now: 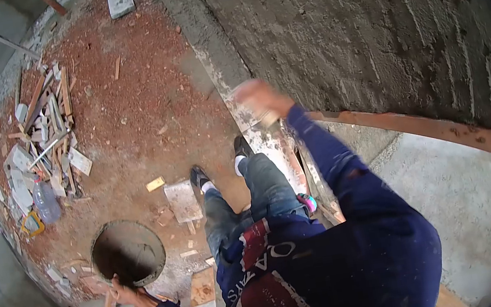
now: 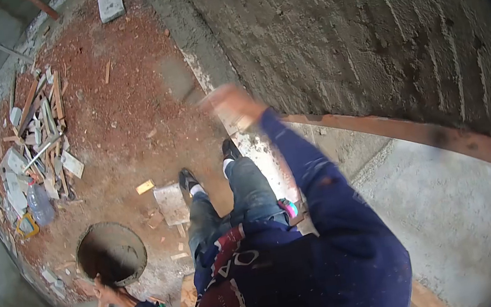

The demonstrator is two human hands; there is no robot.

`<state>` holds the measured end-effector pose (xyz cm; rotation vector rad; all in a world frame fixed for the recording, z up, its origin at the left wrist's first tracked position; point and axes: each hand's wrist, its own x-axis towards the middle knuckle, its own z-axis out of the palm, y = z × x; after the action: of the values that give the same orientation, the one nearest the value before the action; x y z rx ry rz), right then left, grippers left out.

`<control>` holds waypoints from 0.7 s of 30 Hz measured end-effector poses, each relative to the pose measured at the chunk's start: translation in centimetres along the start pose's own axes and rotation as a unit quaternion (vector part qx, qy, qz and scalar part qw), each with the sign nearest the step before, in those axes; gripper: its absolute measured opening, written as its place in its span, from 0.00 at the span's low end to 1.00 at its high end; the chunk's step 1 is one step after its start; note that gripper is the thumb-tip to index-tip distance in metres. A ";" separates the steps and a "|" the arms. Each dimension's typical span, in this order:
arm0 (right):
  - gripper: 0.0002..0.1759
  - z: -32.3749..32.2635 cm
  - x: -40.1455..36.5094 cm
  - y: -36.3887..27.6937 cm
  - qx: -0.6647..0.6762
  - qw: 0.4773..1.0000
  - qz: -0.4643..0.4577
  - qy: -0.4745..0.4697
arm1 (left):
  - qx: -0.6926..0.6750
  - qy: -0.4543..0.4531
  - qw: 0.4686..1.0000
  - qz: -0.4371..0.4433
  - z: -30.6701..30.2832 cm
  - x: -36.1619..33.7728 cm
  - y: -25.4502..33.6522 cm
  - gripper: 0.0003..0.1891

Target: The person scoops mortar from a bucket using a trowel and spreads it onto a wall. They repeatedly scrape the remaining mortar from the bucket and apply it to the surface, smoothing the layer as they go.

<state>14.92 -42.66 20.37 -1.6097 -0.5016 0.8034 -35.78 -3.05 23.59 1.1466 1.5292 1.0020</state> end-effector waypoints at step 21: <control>0.10 14.6 -4.4 -12.1 -0.763 0.646 -0.005 0.010 | -0.013 -0.568 0.797 0.204 33.0 -8.1 10.7 0.08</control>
<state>2.60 -33.49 32.34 -3.1270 -1.3860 0.1695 -0.55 -6.26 28.26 1.6500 0.2931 0.3731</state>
